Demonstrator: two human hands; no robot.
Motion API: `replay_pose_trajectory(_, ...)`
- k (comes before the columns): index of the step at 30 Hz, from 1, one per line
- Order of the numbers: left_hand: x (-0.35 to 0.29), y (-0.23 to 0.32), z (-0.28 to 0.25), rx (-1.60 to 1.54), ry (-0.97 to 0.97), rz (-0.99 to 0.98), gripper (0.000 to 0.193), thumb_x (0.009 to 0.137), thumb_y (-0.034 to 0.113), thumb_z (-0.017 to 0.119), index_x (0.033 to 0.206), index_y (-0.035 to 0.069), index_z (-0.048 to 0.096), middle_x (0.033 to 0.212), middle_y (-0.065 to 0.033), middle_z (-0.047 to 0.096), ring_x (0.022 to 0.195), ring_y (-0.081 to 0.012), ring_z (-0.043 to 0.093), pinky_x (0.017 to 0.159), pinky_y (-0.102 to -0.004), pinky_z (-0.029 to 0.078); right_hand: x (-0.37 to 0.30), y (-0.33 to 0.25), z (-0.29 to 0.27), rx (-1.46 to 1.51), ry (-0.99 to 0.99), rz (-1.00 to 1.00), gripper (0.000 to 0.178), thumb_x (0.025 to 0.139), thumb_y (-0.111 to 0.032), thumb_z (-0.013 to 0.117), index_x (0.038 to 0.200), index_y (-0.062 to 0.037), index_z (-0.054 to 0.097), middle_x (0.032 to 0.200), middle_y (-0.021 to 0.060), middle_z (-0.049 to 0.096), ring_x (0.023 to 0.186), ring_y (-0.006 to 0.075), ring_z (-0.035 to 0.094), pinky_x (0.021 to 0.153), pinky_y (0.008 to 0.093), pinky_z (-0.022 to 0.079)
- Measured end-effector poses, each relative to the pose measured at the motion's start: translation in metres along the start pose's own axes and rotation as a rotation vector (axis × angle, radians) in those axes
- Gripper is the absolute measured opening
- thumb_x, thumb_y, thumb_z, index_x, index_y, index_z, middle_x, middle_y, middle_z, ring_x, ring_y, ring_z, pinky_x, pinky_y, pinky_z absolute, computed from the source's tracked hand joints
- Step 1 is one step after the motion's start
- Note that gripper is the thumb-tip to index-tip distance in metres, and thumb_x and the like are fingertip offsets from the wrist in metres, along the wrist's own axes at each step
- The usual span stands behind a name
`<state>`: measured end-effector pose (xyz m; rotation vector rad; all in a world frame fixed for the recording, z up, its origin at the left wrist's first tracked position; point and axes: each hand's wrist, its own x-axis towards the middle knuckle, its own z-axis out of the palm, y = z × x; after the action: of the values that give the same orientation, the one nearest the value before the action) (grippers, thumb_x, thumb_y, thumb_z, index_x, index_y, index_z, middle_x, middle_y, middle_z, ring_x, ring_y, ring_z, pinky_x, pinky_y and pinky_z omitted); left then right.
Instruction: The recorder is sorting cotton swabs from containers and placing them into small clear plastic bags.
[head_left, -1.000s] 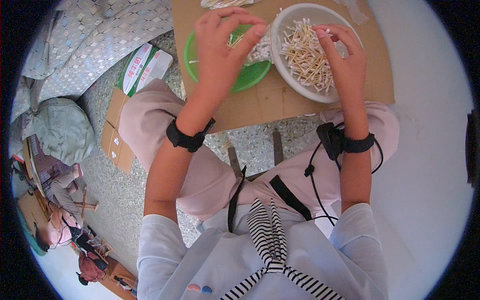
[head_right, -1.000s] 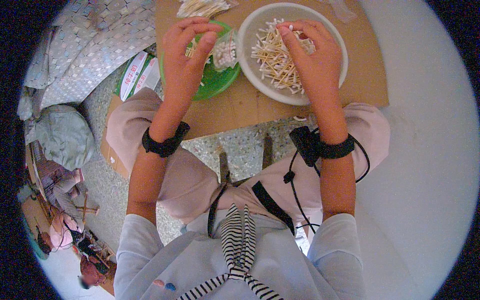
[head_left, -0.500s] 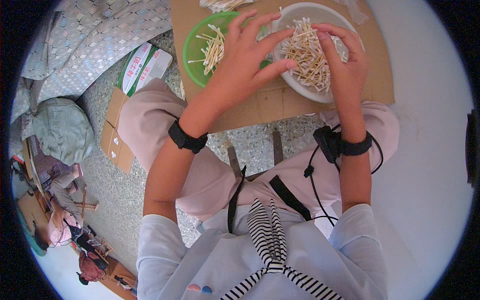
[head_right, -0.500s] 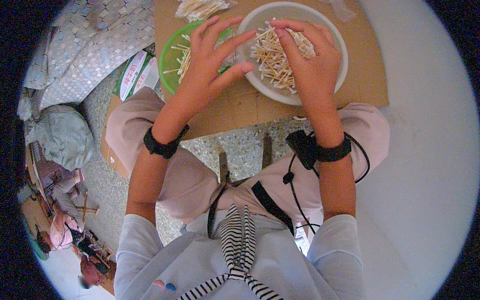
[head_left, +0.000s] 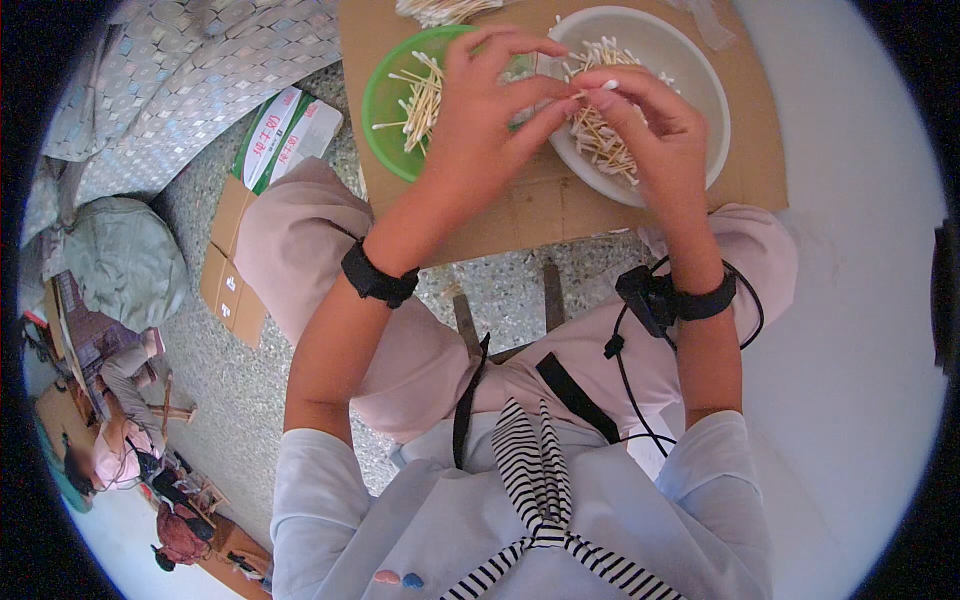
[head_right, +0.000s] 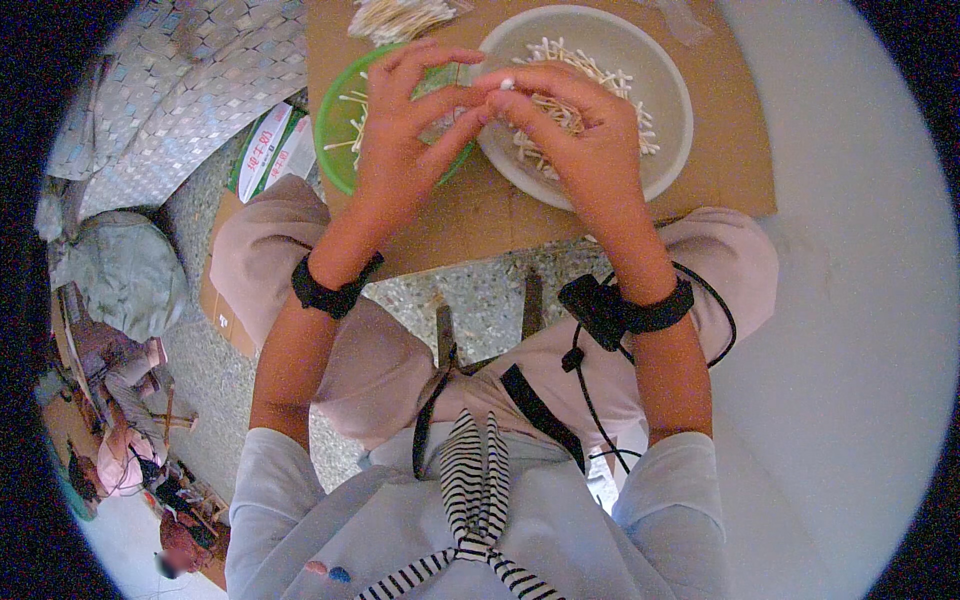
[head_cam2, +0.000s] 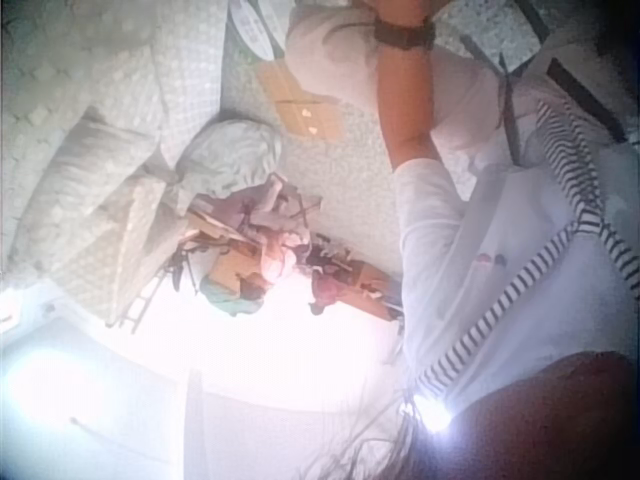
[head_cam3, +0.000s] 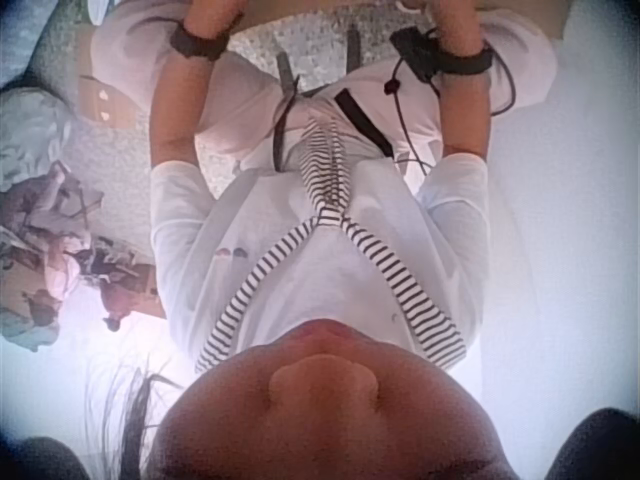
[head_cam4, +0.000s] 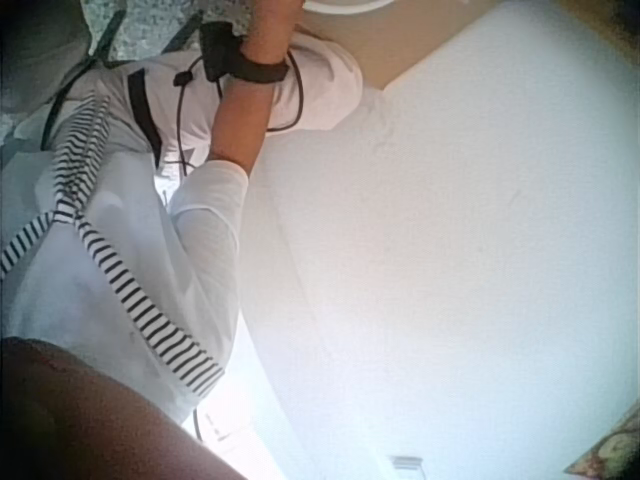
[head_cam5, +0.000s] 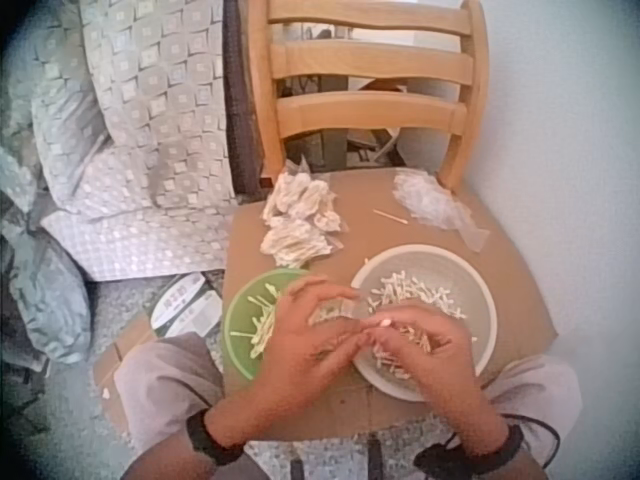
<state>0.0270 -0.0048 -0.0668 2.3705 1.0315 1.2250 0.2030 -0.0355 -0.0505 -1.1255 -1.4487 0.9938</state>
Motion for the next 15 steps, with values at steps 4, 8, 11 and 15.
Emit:
replay_pose_trajectory(4, 0.005, -0.007, -0.012, -0.012, 0.063, -0.073, 0.011, 0.080, 0.017, 0.070, 0.088, 0.011, 0.073, 0.114, -0.0042, 0.061, 0.113, -0.0245, 0.050, 0.099, -0.0376, 0.036, 0.004, -0.002, -0.002, -0.001, 0.144, 0.015, 0.014, 0.085, -0.010, 0.066, 0.096, -0.0028, 0.071, 0.093, 0.0035, 0.069, 0.087, 0.0111, 0.062, 0.079, 0.0243, 0.048)
replay_pose_trajectory(8, 0.005, -0.012, -0.017, -0.120, 0.086, -0.199, 0.010, 0.079, 0.016, 0.071, 0.085, 0.009, 0.072, 0.111, -0.0050, 0.063, 0.110, -0.0226, 0.053, 0.096, -0.0348, 0.038, 0.006, -0.001, -0.005, -0.096, -0.011, 0.099, 0.016, 0.086, -0.015, 0.066, 0.095, -0.0033, 0.071, 0.089, 0.0054, 0.069, 0.083, 0.0144, 0.064, 0.076, 0.0260, 0.048)
replay_pose_trajectory(11, 0.005, -0.012, -0.018, -0.098, 0.108, -0.188, 0.008, 0.078, 0.016, 0.072, 0.082, 0.008, 0.071, 0.111, -0.0045, 0.063, 0.110, -0.0221, 0.053, 0.096, -0.0344, 0.038, 0.003, 0.005, -0.004, -0.394, -0.135, -0.054, 0.018, 0.085, -0.019, 0.066, 0.094, -0.0037, 0.071, 0.086, 0.0085, 0.068, 0.078, 0.0194, 0.064, 0.073, 0.0295, 0.049)
replay_pose_trajectory(15, 0.004, -0.012, -0.017, -0.066, 0.149, -0.116, 0.012, 0.073, 0.019, 0.075, 0.082, 0.012, 0.073, 0.107, -0.0005, 0.062, 0.109, -0.0230, 0.046, 0.094, -0.0361, 0.036, 0.002, 0.008, -0.002, -0.628, -0.146, -0.268, 0.020, 0.085, -0.022, 0.066, 0.091, -0.0039, 0.071, 0.085, 0.0108, 0.067, 0.076, 0.0238, 0.063, 0.072, 0.0326, 0.048)
